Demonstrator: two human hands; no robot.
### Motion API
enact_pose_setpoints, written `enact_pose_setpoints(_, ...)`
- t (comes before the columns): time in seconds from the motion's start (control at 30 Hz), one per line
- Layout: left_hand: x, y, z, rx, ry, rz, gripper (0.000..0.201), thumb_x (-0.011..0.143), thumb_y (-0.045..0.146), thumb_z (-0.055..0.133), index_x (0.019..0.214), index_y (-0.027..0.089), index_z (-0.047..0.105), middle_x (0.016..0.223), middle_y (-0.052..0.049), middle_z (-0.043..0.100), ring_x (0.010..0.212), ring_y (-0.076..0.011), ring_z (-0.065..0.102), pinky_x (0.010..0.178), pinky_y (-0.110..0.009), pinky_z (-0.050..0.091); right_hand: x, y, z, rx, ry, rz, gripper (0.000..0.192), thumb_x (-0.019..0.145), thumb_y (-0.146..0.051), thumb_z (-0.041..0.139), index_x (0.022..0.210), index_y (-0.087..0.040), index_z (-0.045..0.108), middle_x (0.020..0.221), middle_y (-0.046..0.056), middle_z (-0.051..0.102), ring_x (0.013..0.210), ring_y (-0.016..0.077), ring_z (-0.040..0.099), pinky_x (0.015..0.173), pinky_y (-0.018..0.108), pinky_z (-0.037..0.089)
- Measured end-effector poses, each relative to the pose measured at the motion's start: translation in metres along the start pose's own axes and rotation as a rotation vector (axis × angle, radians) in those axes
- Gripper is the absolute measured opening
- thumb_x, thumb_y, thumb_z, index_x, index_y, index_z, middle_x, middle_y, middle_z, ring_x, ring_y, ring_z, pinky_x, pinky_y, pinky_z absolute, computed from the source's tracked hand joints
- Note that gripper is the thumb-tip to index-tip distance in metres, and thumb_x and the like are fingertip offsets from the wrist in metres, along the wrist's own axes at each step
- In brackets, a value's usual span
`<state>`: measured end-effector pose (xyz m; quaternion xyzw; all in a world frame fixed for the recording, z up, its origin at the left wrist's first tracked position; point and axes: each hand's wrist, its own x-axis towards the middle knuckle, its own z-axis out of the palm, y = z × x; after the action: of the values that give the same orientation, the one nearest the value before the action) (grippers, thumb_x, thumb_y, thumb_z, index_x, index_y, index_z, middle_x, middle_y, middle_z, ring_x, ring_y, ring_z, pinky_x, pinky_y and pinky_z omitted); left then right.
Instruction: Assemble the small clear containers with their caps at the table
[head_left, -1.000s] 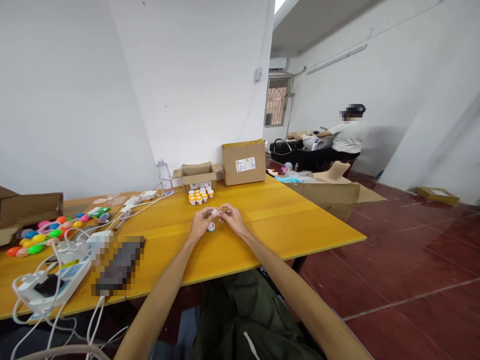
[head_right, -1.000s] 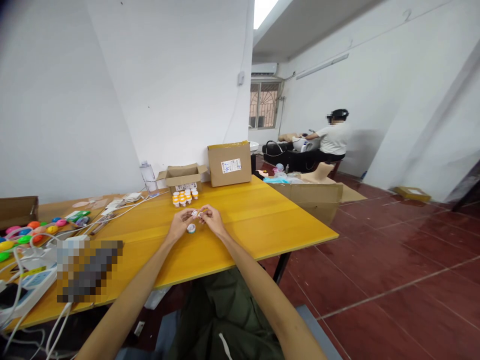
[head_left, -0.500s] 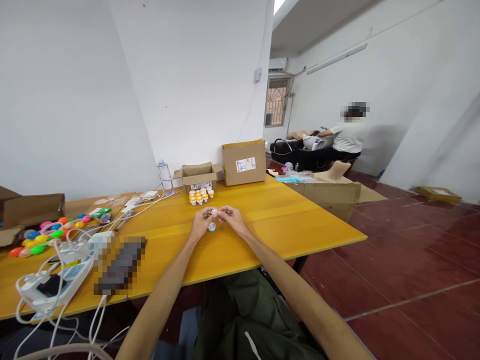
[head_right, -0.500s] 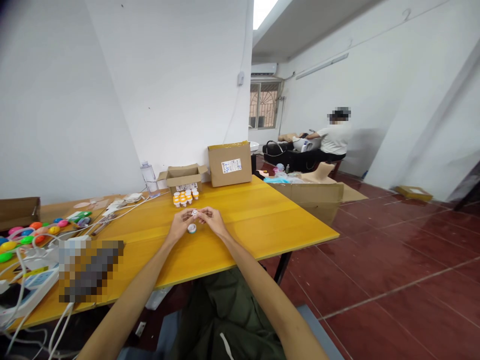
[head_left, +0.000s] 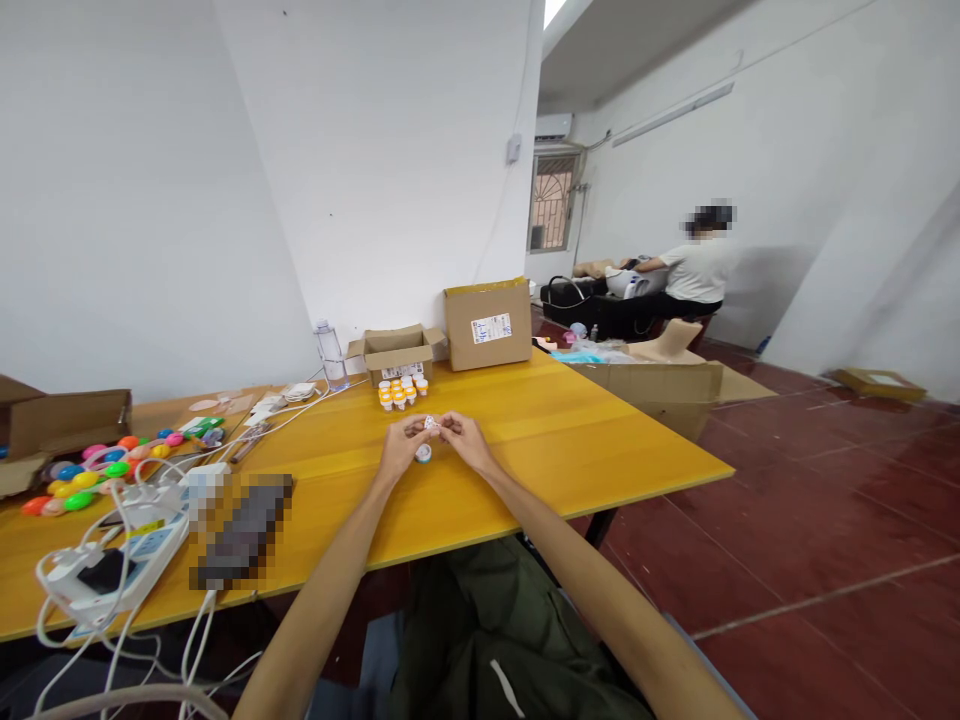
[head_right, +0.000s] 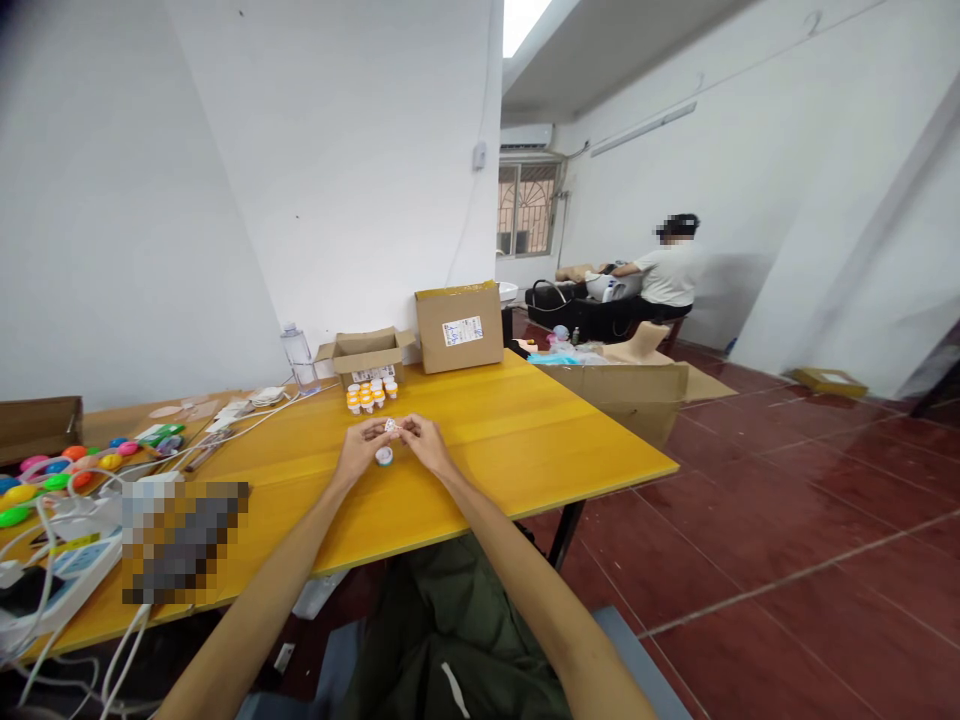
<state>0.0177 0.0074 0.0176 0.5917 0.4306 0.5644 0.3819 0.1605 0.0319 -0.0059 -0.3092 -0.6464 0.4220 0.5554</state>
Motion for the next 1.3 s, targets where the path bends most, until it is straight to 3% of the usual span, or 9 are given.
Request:
enact_pose_setpoints(0.27, -0.0009, 0.0026, 0.0001, -0.003, 0.019, -0.007, 0.032, 0.054, 0.028, 0.079, 0.084, 0.018, 0.075, 0.072, -0.002, 0.073, 0.066, -0.0183, 0.067, 0.062, -0.028, 0.054, -0.0034, -0.0053, 0.0013, -0.128, 0.061, -0.128, 0.015, 0.077, -0.036, 0.057, 0.072, -0.022, 0.058, 0.073, 0.0, 0.065, 0.068, 0.0161, 0.061, 0.065, 0.027, 0.048)
enact_pose_setpoints(0.6, 0.001, 0.0004, -0.0023, 0.008, -0.014, 0.025, 0.031, 0.055, 0.032, 0.079, 0.082, 0.016, 0.076, 0.076, -0.005, 0.075, 0.07, -0.0202, 0.068, 0.065, -0.029, 0.053, -0.0068, -0.0068, 0.0025, -0.22, 0.024, -0.262, 0.015, 0.085, -0.033, 0.052, 0.085, -0.022, 0.063, 0.084, 0.002, 0.069, 0.074, 0.0166, 0.063, 0.072, 0.029, 0.05)
enact_pose_setpoints(1.03, 0.0009, 0.0056, -0.0029, 0.011, -0.1, 0.068, 0.025, 0.058, 0.034, 0.077, 0.076, 0.017, 0.075, 0.075, -0.006, 0.075, 0.071, -0.0201, 0.069, 0.071, -0.031, 0.055, -0.0063, -0.0061, 0.0022, -0.188, 0.066, -0.261, 0.015, 0.084, -0.034, 0.054, 0.081, -0.022, 0.061, 0.078, 0.002, 0.068, 0.068, 0.0164, 0.063, 0.065, 0.028, 0.051)
enact_pose_setpoints(1.3, 0.0031, 0.0022, -0.0047, 0.05, -0.065, 0.04, 0.024, 0.062, 0.036, 0.073, 0.074, 0.016, 0.075, 0.071, -0.005, 0.074, 0.059, -0.0174, 0.065, 0.059, -0.028, 0.054, -0.0067, -0.0061, 0.0027, -0.217, 0.063, -0.299, 0.018, 0.086, -0.032, 0.051, 0.087, -0.022, 0.065, 0.081, 0.003, 0.069, 0.067, 0.016, 0.062, 0.064, 0.028, 0.052)
